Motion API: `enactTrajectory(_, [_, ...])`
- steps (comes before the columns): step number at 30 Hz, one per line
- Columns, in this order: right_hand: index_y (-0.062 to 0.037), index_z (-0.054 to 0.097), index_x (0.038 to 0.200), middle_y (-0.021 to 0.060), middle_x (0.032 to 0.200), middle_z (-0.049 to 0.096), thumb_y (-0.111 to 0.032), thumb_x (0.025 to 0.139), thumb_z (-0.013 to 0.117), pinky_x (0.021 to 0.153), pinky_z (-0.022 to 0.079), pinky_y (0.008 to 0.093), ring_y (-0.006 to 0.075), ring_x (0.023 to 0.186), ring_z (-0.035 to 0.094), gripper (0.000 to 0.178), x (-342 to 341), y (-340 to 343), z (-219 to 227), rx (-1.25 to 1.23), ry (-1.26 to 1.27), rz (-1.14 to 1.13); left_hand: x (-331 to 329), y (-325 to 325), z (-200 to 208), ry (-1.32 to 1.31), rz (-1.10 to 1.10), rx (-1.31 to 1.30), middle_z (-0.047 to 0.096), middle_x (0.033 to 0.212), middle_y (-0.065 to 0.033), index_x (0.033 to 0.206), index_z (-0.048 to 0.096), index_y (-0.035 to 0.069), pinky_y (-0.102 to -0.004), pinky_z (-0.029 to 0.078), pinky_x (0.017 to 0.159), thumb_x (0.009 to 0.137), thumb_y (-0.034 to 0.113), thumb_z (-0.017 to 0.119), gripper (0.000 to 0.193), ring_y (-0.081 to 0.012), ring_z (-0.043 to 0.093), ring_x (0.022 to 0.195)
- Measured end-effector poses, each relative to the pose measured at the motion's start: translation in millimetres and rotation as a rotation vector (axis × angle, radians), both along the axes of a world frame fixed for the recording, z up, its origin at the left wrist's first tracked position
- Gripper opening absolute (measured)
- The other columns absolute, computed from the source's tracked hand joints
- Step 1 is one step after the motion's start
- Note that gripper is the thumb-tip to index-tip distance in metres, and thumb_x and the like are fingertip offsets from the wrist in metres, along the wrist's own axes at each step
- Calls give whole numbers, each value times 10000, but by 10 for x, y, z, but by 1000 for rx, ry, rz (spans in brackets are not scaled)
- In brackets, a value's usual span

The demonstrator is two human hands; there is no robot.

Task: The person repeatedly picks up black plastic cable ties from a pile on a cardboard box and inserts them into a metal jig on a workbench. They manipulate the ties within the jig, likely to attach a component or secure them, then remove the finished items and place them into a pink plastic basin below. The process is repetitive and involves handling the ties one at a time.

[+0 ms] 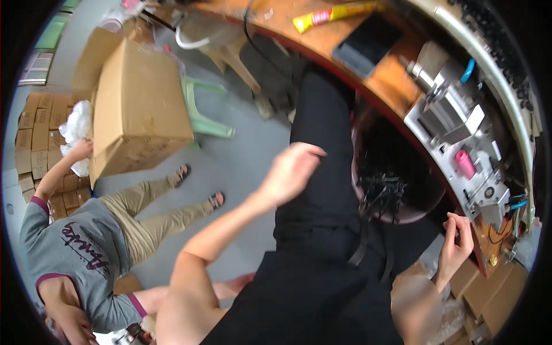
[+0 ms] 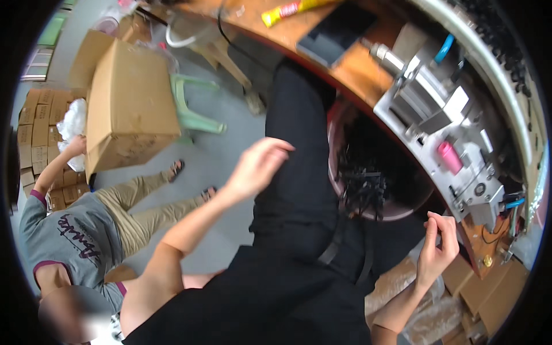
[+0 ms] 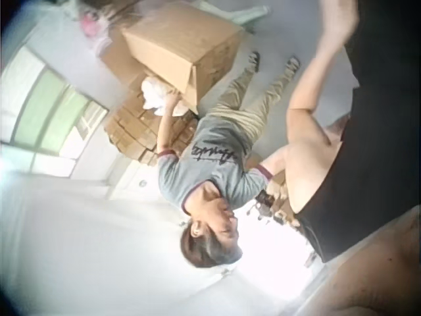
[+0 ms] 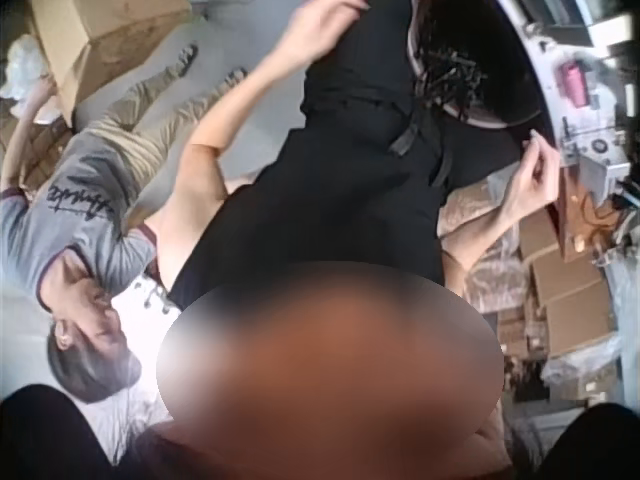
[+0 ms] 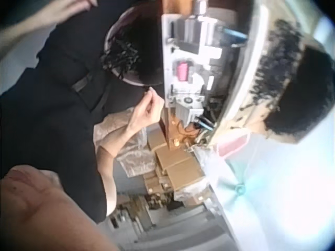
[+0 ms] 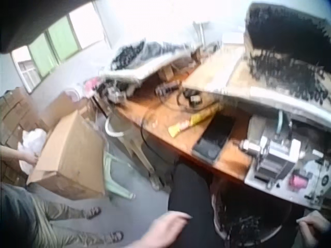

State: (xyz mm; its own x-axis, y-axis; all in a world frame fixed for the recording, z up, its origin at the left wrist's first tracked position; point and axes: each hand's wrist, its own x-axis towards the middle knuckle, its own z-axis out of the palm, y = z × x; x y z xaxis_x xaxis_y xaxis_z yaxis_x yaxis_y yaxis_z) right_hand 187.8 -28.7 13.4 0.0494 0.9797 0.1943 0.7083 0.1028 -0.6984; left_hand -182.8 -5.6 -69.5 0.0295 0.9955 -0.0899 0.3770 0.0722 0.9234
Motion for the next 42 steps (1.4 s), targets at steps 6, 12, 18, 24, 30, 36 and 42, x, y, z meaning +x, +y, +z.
enactTrajectory(6, [41, 669, 962, 47, 853, 644, -78, 953, 612, 643, 440, 219, 84, 702, 560, 132, 263, -535, -541, -472, 97, -183, -965, -2037, -1183, -177, 214, -1155, 641, 1021, -41, 1100, 618, 88, -317, 491, 804, 941, 142, 588, 171, -169, 592, 921])
enactTrajectory(12, [19, 680, 975, 38, 830, 641, -107, 968, 600, 633, 428, 216, 75, 701, 560, 150, 59, -389, -518, -622, 54, -118, -269, -2307, -453, -529, -122, -1657, 611, 1211, -93, 1252, 578, 68, -319, 477, 937, 980, 230, 549, 318, -197, 583, 1099])
enactTrajectory(18, [10, 682, 984, 36, 815, 658, -141, 976, 585, 639, 438, 242, 93, 722, 589, 179, -72, -115, -453, -604, -68, 17, -332, -2363, -493, -609, -187, -1629, 612, 1213, -95, 1246, 581, 65, -322, 478, 937, 982, 229, 542, 313, -201, 584, 1103])
enactTrajectory(24, [-12, 681, 978, 65, 780, 651, -156, 961, 603, 650, 455, 267, 133, 714, 615, 164, -141, -146, -462, -641, -168, 104, -300, -2512, -320, -612, -195, -1559, 613, 1215, -97, 1241, 584, 63, -324, 479, 936, 984, 227, 535, 309, -204, 584, 1107])
enactTrajectory(30, [5, 672, 984, 80, 802, 655, -112, 946, 609, 679, 470, 286, 150, 715, 619, 138, -268, -251, -471, -633, -132, 100, -155, -2633, -81, -513, -169, -1444, 614, 1218, -99, 1236, 587, 61, -327, 479, 936, 986, 225, 527, 305, -208, 584, 1112])
enactTrajectory(36, [8, 672, 984, 102, 819, 659, -104, 943, 608, 681, 478, 297, 174, 727, 631, 135, -173, -340, -504, -674, -146, 61, -83, -2676, 14, -431, -137, -1397, 615, 1220, -101, 1231, 590, 59, -330, 480, 936, 988, 223, 520, 301, -211, 585, 1116])
enactTrajectory(42, [12, 669, 991, 110, 835, 665, -95, 941, 605, 682, 487, 305, 184, 727, 635, 134, -107, -373, -575, -646, -149, 68, -90, -2628, 9, -386, -145, -1376, 616, 1222, -103, 1226, 593, 57, -332, 481, 935, 990, 222, 513, 298, -214, 585, 1120])
